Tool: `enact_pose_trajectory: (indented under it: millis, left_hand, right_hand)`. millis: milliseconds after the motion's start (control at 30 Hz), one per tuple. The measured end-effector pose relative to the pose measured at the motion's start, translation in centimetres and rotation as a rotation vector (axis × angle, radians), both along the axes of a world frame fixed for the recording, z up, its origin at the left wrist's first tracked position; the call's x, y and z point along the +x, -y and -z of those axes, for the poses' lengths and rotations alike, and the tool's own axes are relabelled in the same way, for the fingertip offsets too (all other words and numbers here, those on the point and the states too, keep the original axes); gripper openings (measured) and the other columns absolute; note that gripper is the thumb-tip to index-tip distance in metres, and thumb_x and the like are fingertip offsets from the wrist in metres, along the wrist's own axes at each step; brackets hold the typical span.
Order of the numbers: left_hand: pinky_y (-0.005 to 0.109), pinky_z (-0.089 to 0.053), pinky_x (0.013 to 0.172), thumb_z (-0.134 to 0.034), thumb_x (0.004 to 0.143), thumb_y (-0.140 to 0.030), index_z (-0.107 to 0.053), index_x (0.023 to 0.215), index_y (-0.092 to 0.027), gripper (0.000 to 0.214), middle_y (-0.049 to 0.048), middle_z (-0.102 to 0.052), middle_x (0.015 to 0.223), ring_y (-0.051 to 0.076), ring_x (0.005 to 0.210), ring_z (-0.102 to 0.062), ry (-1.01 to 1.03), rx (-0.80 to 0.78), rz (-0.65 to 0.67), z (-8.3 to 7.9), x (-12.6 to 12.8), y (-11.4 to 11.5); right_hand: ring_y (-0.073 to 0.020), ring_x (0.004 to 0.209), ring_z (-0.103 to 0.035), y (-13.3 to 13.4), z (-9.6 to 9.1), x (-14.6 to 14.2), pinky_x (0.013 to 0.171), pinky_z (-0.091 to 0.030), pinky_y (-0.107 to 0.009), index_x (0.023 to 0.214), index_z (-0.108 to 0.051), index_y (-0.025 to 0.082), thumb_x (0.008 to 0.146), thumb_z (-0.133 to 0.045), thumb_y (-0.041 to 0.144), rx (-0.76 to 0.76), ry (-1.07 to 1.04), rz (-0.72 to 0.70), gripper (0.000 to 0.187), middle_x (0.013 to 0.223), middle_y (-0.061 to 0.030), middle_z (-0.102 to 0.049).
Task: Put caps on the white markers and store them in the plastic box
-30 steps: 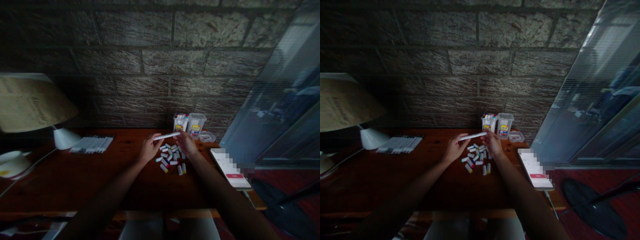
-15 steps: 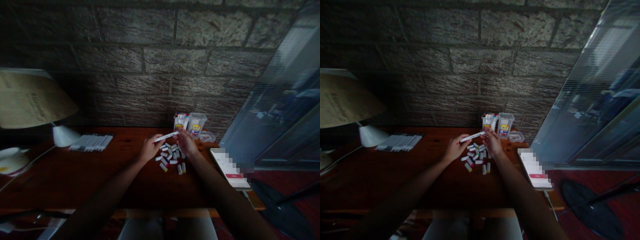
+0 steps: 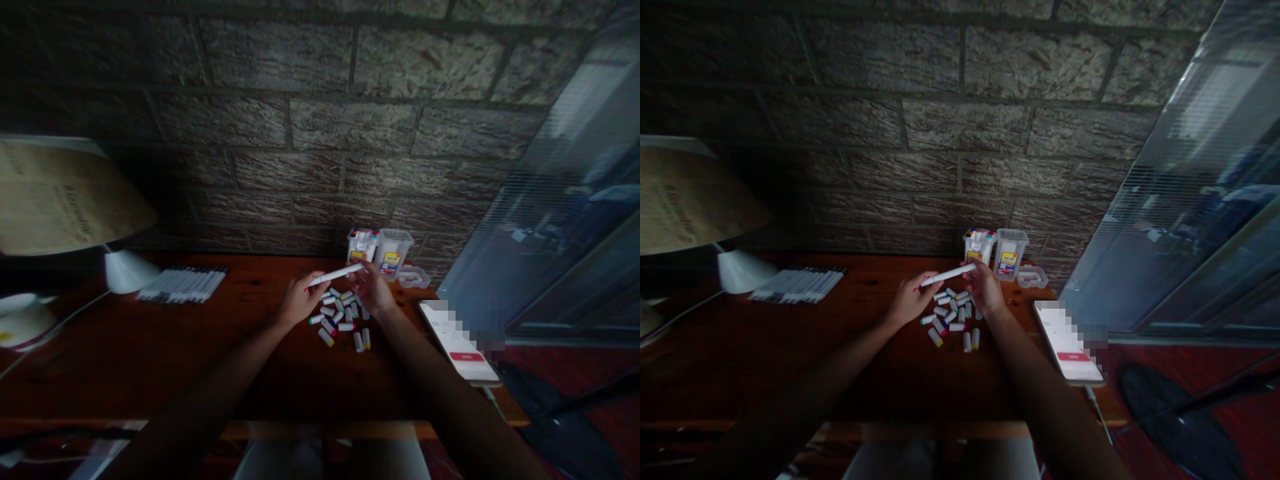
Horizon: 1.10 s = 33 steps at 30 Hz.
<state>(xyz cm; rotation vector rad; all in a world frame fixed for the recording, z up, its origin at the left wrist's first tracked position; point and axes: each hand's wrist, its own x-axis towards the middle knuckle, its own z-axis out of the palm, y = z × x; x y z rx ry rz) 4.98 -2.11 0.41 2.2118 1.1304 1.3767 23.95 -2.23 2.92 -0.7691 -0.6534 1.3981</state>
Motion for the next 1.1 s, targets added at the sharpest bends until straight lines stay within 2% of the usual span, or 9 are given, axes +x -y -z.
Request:
enact_pose_trajectory:
  millis: [167, 333, 633, 867, 967, 1100]
  left_hand:
    - [0.027, -0.052, 0.079, -0.06, 0.089, -0.032, -0.066, 0.103, -0.02, 0.019, 0.0046, -0.074, 0.098, 0.018, 0.089, -0.069, 0.009, 0.023, 0.002, 0.0, -0.1, -0.2]
    - [0.026, -0.053, 0.075, -0.06, 0.089, -0.034, -0.067, 0.106, -0.02, 0.023, 0.0049, -0.074, 0.098, 0.017, 0.085, -0.07, 0.014, -0.012, -0.003, -0.1, 0.1, 0.0]
    - [0.027, -0.052, 0.082, -0.061, 0.088, -0.03, -0.066, 0.101, -0.022, 0.016, 0.0031, -0.073, 0.098, 0.017, 0.091, -0.068, 0.016, 0.057, 0.027, -0.3, 0.0, 0.0]
    - [0.032, -0.051, 0.088, -0.061, 0.088, -0.032, -0.064, 0.107, -0.021, 0.022, 0.006, -0.071, 0.104, 0.019, 0.097, -0.066, 0.046, 0.061, 0.009, 0.1, -0.1, -0.4]
    - [0.03, -0.052, 0.085, -0.06, 0.088, -0.036, -0.063, 0.11, -0.021, 0.026, 0.0061, -0.071, 0.104, 0.019, 0.095, -0.067, 0.041, 0.029, 0.0, 0.1, 0.0, -0.3]
    - [0.026, -0.052, 0.074, -0.059, 0.089, -0.04, -0.065, 0.109, -0.021, 0.028, 0.0048, -0.072, 0.092, 0.016, 0.08, -0.066, 0.024, 0.012, -0.012, 0.1, 0.2, 0.0]
  right_hand:
    - [-0.0085, 0.059, -0.06, 0.0, 0.1, -0.1, 0.043, -0.038, -0.017, 0.086, -0.069, 0.022, 0.072, -0.069, 0.035, -0.002, 0.0, 0.009, 0.019, 0.087, -0.0003, -0.073]
    - [-0.0077, 0.054, -0.056, -0.1, 0.2, -0.3, 0.041, -0.037, -0.017, 0.085, -0.07, 0.021, 0.069, -0.074, 0.035, -0.017, -0.016, 0.04, 0.022, 0.072, 0.002, -0.066]
    - [-0.0094, 0.061, -0.06, 0.0, 0.5, -0.2, 0.044, -0.04, -0.017, 0.089, -0.069, 0.023, 0.065, -0.078, 0.032, 0.038, 0.039, 0.015, 0.027, 0.089, 0.0004, -0.073]
    - [-0.0079, 0.06, -0.059, 0.0, 0.7, -0.6, 0.042, -0.039, -0.015, 0.084, -0.069, 0.022, 0.059, -0.082, 0.021, 0.05, 0.038, 0.021, 0.028, 0.08, 0.0034, -0.07]
    - [-0.0067, 0.058, -0.058, 0.1, 0.3, -0.4, 0.042, -0.039, -0.015, 0.079, -0.067, 0.021, 0.06, -0.08, 0.019, 0.04, -0.005, 0.022, 0.023, 0.08, 0.0031, -0.07]
    - [-0.0066, 0.057, -0.056, 0.1, -0.2, 0.1, 0.042, -0.038, -0.016, 0.078, -0.065, 0.022, 0.063, -0.075, 0.019, 0.065, -0.036, 0.038, 0.018, 0.083, 0.0032, -0.07]
